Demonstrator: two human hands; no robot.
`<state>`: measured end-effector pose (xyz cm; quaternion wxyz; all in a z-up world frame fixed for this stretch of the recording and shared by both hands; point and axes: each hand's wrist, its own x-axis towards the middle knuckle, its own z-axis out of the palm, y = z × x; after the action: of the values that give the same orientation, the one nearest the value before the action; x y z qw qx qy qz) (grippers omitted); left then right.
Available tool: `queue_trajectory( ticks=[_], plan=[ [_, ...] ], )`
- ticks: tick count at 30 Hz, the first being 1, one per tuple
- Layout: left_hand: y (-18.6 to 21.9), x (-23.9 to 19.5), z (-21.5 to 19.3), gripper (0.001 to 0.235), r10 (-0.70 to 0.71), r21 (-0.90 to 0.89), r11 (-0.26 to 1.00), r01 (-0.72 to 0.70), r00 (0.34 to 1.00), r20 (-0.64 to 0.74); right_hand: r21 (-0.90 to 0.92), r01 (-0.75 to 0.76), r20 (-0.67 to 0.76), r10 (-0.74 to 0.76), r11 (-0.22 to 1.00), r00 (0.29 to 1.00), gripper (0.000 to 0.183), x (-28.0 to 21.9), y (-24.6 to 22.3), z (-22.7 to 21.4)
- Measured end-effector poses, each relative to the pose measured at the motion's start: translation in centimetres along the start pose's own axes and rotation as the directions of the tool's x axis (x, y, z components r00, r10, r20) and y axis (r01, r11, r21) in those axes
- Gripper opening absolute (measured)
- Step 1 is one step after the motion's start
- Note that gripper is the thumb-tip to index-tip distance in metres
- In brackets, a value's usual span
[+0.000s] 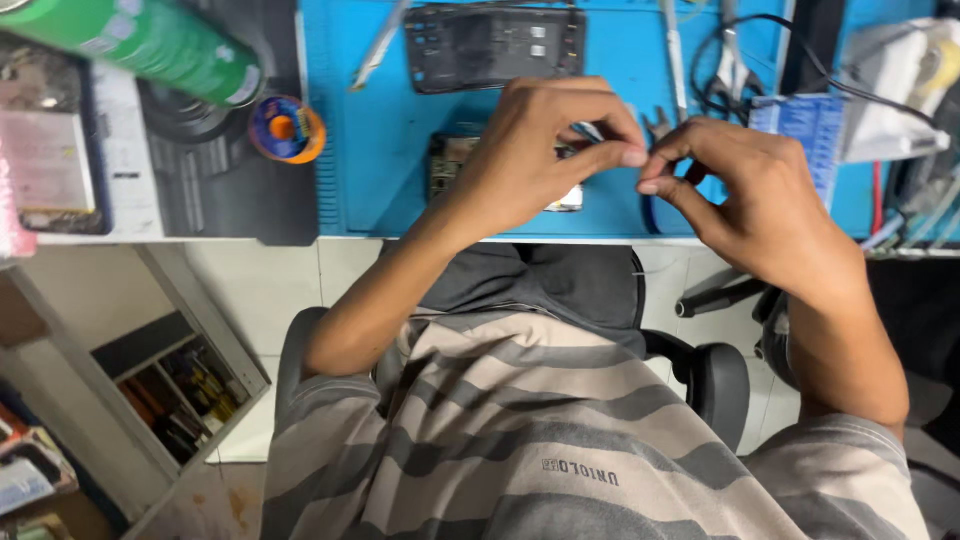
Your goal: The person disassembles a smartphone, removes the battery, and uses a screwdriver and scissors to adjust internal components. They then reconnect the battery and reassemble the device.
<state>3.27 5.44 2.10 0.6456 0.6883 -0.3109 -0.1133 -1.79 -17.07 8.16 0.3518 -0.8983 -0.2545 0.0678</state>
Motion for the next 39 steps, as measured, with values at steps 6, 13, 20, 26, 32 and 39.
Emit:
queue_trajectory(
  ticks=[6,13,20,26,32,39],
  plan=[
    [0.9,-3.5,-4.2,0.023,0.181,0.318,0.94,-0.125,0.972,-0.151,0.049,0.058,0.08,-0.062,0.997,0.995,0.017,4.7,-1.4,2.0],
    [-0.1,-4.7,-5.5,0.032,0.196,0.26,0.955,-0.145,0.963,-0.182,-0.004,0.029,0.111,-0.028,1.0,0.993,0.018,6.8,-1.8,2.9],
    [-0.5,-4.6,-6.4,0.025,0.315,0.364,0.899,-0.242,0.936,-0.155,0.031,0.076,0.12,-0.079,0.997,0.99,0.016,7.3,-1.6,2.9],
    [0.0,-4.3,-6.8,0.022,0.422,0.517,0.785,-0.34,0.906,-0.045,0.048,0.059,0.166,-0.066,0.997,0.984,0.016,7.4,-1.7,2.4],
    [0.1,-3.8,-6.9,0.016,0.42,0.528,0.766,-0.366,0.907,0.02,0.057,0.079,0.196,-0.089,0.995,0.977,0.018,7.2,-1.7,1.8],
    [0.4,-2.7,-6.3,0.014,0.394,0.553,0.744,-0.375,0.915,0.091,0.034,0.086,0.216,-0.091,0.996,0.972,0.017,6.7,-1.6,0.9]
  ],
)
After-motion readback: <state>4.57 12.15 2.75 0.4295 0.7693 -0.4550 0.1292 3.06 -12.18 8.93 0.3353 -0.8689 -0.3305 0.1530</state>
